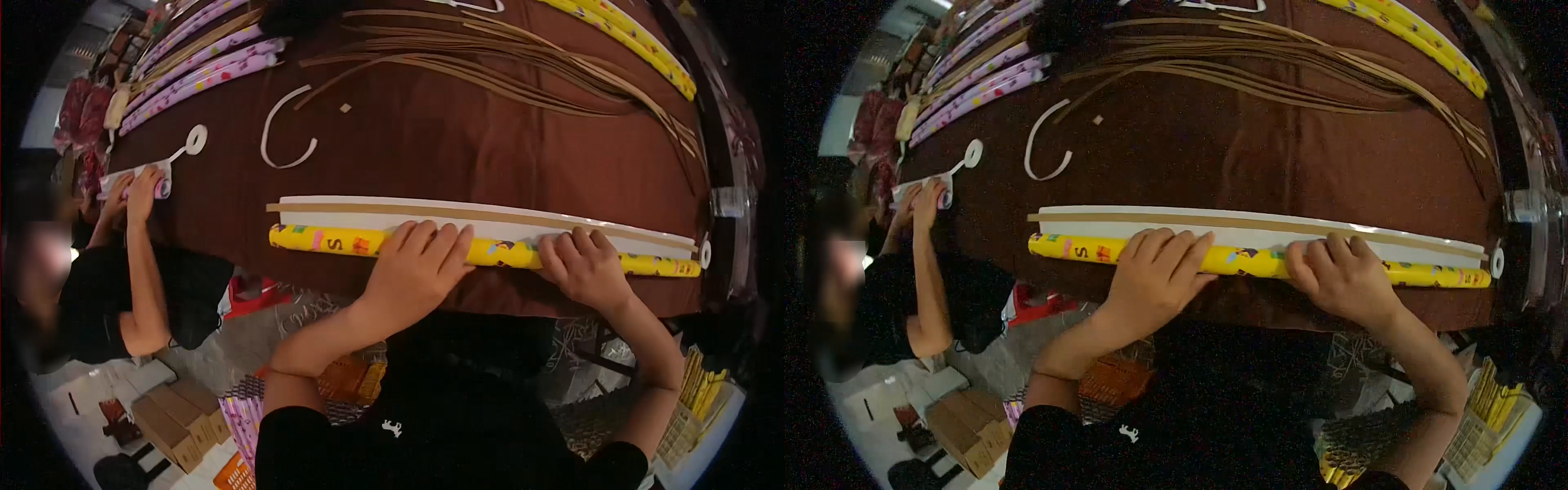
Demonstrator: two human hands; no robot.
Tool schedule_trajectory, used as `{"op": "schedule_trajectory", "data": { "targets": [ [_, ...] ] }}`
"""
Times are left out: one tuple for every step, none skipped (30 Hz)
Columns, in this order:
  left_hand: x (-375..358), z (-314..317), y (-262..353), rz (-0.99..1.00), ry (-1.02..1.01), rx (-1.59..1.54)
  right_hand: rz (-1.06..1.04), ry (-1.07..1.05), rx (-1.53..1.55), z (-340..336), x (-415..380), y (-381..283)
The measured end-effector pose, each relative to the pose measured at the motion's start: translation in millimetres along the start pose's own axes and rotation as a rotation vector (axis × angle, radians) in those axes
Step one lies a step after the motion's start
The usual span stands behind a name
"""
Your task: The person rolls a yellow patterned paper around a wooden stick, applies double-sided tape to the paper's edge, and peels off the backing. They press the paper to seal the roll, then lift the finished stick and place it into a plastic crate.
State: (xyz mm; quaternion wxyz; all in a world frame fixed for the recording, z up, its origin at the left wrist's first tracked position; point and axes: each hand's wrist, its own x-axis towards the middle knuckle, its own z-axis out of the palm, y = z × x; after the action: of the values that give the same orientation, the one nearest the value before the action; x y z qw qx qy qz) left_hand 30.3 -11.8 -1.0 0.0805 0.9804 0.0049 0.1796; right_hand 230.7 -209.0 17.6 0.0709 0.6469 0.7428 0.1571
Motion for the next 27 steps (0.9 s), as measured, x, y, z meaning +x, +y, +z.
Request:
{"op": "schedule_trajectory", "data": {
  "targets": [
    [-1,2,0,-0.016,-0.001,-0.029,-0.011,-0.003,-0.044,3,-1,0],
    [1,2,-1,0.004,0.002,-0.049,0.000,-0.026,-0.028,3,-2,0],
    [1,0,0,-0.003,0.012,-0.044,0.011,-0.046,-0.010,2,-2,-2],
    [2,0,-1,-0.014,0.022,-0.036,0.029,-0.014,0.190,-2,1,1],
    [2,0,-2,-0.004,0.038,-0.059,0.066,0.054,0.230,-13,9,9],
    [2,1,-3,0.008,0.034,-0.070,0.104,0.124,0.272,-21,19,17],
    [2,1,-2,-0.001,0.033,-0.072,0.203,0.182,0.344,-20,25,23],
    [1,2,-2,-0.009,0.032,-0.072,0.250,0.093,0.424,-15,27,29],
    [-1,3,-1,0.002,0.029,-0.076,0.297,0.006,0.504,-11,28,34],
    [-2,5,-1,-0.009,0.026,-0.058,0.323,-0.038,0.668,-6,28,35],
    [-3,5,0,-0.023,0.024,-0.041,0.332,-0.036,0.667,-4,30,39],
    [-4,3,1,-0.018,0.021,-0.045,0.287,-0.139,0.782,-2,32,45],
    [-3,-1,3,-0.033,0.010,-0.069,0.239,-0.241,0.896,-1,33,49],
    [-3,-3,5,-0.049,-0.001,-0.094,0.245,-0.243,0.899,-4,36,51],
    [-5,-2,3,-0.045,-0.007,-0.100,0.269,-0.300,0.989,-11,42,53],
    [-8,0,1,-0.029,0.020,-0.095,0.294,-0.358,1.079,-18,45,54],
    [-11,2,0,-0.012,0.047,-0.091,0.303,-0.362,1.084,-24,46,53],
    [-14,4,1,-0.011,0.073,-0.088,0.353,-0.418,1.127,-30,46,52],
    [-19,7,2,-0.006,0.068,-0.097,0.404,-0.474,1.169,-34,44,50],
    [-24,11,3,-0.008,0.108,-0.082,0.413,-0.478,1.171,-35,40,44],
    [-27,13,3,-0.011,0.149,-0.066,0.392,-0.399,1.092,-36,34,37],
    [-27,14,6,-0.010,0.147,-0.071,0.368,-0.322,1.012,-38,29,30],
    [-27,14,9,-0.017,0.171,-0.037,0.371,-0.325,1.012,-38,25,22],
    [-27,15,11,-0.025,0.196,0.001,0.387,-0.244,0.960,-38,20,14],
    [-27,16,12,-0.028,0.197,0.001,0.401,-0.161,0.907,-38,17,7],
    [-28,18,12,-0.026,0.227,-0.003,0.395,-0.160,0.907,-40,14,3],
    [-29,19,12,-0.028,0.256,-0.005,0.418,-0.094,0.915,-42,13,-2]
  ]
}}
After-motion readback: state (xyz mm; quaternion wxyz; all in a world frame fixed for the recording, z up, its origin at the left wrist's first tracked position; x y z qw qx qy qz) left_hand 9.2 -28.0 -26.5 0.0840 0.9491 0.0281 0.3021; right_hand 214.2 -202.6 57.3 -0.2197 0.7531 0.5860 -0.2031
